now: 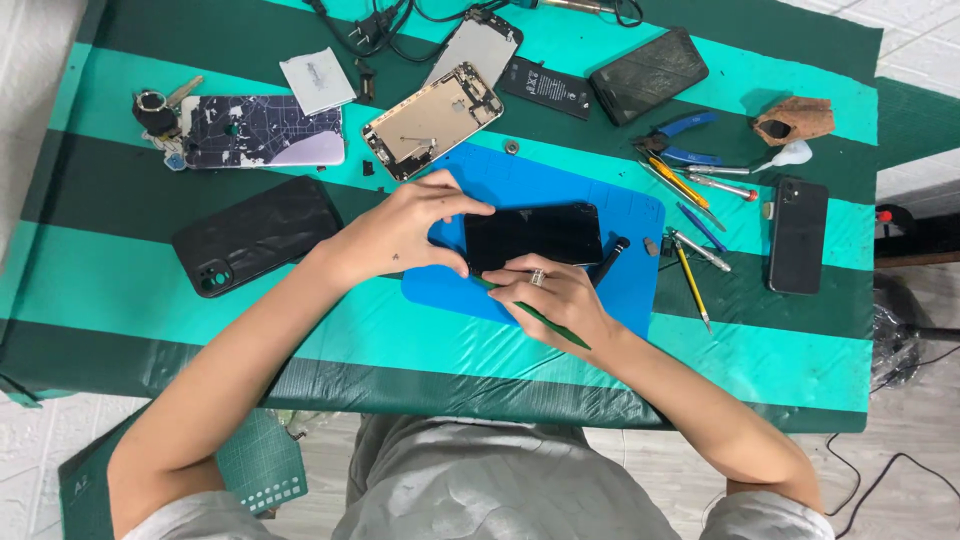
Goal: Disassembling and repairing a mobile phone using precision tools like a spudger, tweezers, and screwdriver.
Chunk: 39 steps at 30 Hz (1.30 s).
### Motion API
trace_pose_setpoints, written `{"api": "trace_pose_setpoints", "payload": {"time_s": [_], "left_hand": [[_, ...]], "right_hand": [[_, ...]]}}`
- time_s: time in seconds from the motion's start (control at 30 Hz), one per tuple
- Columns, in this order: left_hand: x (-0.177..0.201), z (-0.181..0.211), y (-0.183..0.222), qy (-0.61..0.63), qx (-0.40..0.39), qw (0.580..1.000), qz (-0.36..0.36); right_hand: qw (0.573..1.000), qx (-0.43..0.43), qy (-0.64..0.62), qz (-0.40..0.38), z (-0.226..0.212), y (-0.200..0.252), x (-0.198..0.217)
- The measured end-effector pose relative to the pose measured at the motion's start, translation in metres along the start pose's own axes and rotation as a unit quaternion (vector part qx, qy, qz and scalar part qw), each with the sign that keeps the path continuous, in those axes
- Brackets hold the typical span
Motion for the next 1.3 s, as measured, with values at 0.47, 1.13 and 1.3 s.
{"api": "trace_pose_setpoints", "payload": {"time_s": [0.47,1.13,1.3], "left_hand": [[-0.006,-0.015,0.004,-0.005,0.014,1.000,-0.003],[-0.003,-0.012,0.002,0.023,0.003,1.000,0.017],[-0.003,-0.002,0.001,-0.002,0.001,1.000,0.014]], "right_hand": [[0.990,0.036,0.138,-0.008,-0.010,0.013,-0.015],[0.973,0.103,0.207,-0.013,-0.016,0.012,-0.021],[0.977,0.111,0.182,0.002,-0.022,-0.001,-0.007]]}}
Point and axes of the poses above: each hand's wrist, its own y-axis away from the middle knuckle, its own x-axis out of the back of the hand, z = x × y, the point moved 3 cm from there along -y, towards the middle knuckle, and after that the axes turned 1 degree about x, right-handed, at the moved point
